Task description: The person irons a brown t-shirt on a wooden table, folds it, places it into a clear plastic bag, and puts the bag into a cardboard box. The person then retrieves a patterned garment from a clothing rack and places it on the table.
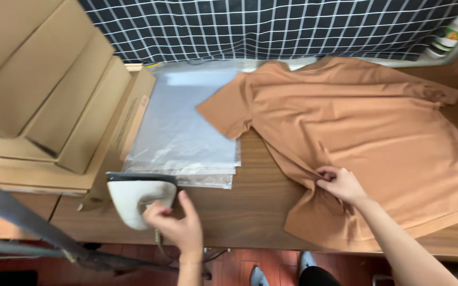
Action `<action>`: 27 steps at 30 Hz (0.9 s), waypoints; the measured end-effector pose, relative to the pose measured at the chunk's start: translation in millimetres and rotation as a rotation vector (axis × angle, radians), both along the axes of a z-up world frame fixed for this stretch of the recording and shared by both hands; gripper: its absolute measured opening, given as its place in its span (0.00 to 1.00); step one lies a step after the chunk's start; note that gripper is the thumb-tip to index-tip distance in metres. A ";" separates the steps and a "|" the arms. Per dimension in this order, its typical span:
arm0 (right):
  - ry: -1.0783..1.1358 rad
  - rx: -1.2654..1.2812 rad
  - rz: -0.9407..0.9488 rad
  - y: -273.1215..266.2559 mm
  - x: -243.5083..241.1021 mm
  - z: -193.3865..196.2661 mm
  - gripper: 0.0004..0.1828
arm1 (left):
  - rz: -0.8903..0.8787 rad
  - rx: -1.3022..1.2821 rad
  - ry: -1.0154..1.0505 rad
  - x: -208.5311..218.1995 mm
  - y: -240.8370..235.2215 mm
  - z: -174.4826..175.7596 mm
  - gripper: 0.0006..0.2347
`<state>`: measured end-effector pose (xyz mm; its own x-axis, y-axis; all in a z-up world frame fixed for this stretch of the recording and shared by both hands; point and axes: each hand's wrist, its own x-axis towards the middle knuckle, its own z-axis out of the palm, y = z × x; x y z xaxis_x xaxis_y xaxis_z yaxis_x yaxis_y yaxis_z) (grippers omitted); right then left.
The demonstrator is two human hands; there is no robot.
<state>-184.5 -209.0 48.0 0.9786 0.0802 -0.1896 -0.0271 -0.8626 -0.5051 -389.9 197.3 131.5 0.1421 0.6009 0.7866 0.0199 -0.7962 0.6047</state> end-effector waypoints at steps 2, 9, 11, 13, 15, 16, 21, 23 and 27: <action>0.142 0.288 -0.046 -36.9 5.2 -19.9 0.18 | -0.287 -0.197 0.106 22.8 -18.7 -5.5 0.14; 0.106 0.255 -0.150 -156.8 -3.8 -25.1 0.13 | -0.595 -0.388 0.512 119.1 -56.9 -45.1 0.16; 0.137 0.159 -0.264 -185.6 -9.4 -18.8 0.13 | -0.540 -0.181 0.618 155.0 -57.1 -73.5 0.23; 0.145 0.155 -0.285 -215.3 -11.7 -20.2 0.12 | -0.531 -0.146 0.673 193.6 -57.9 -94.4 0.24; 0.150 0.144 -0.307 -245.0 -13.0 -21.0 0.13 | -0.524 -0.115 0.724 230.8 -64.6 -115.3 0.26; 0.175 0.129 -0.345 -258.0 -12.0 -20.7 0.13 | -0.524 -0.176 0.787 249.5 -69.0 -124.5 0.28; 0.161 0.192 -0.465 -324.0 0.8 -43.7 0.15 | -0.507 -0.213 0.906 317.5 -103.3 -153.2 0.32; 0.322 0.338 -0.401 -347.9 11.2 -53.5 0.15 | -0.503 -0.199 0.870 335.7 -119.8 -172.1 0.35; 0.457 0.586 -0.403 -262.5 24.9 39.4 0.14 | -0.627 -0.543 0.944 331.3 -178.0 -151.3 0.27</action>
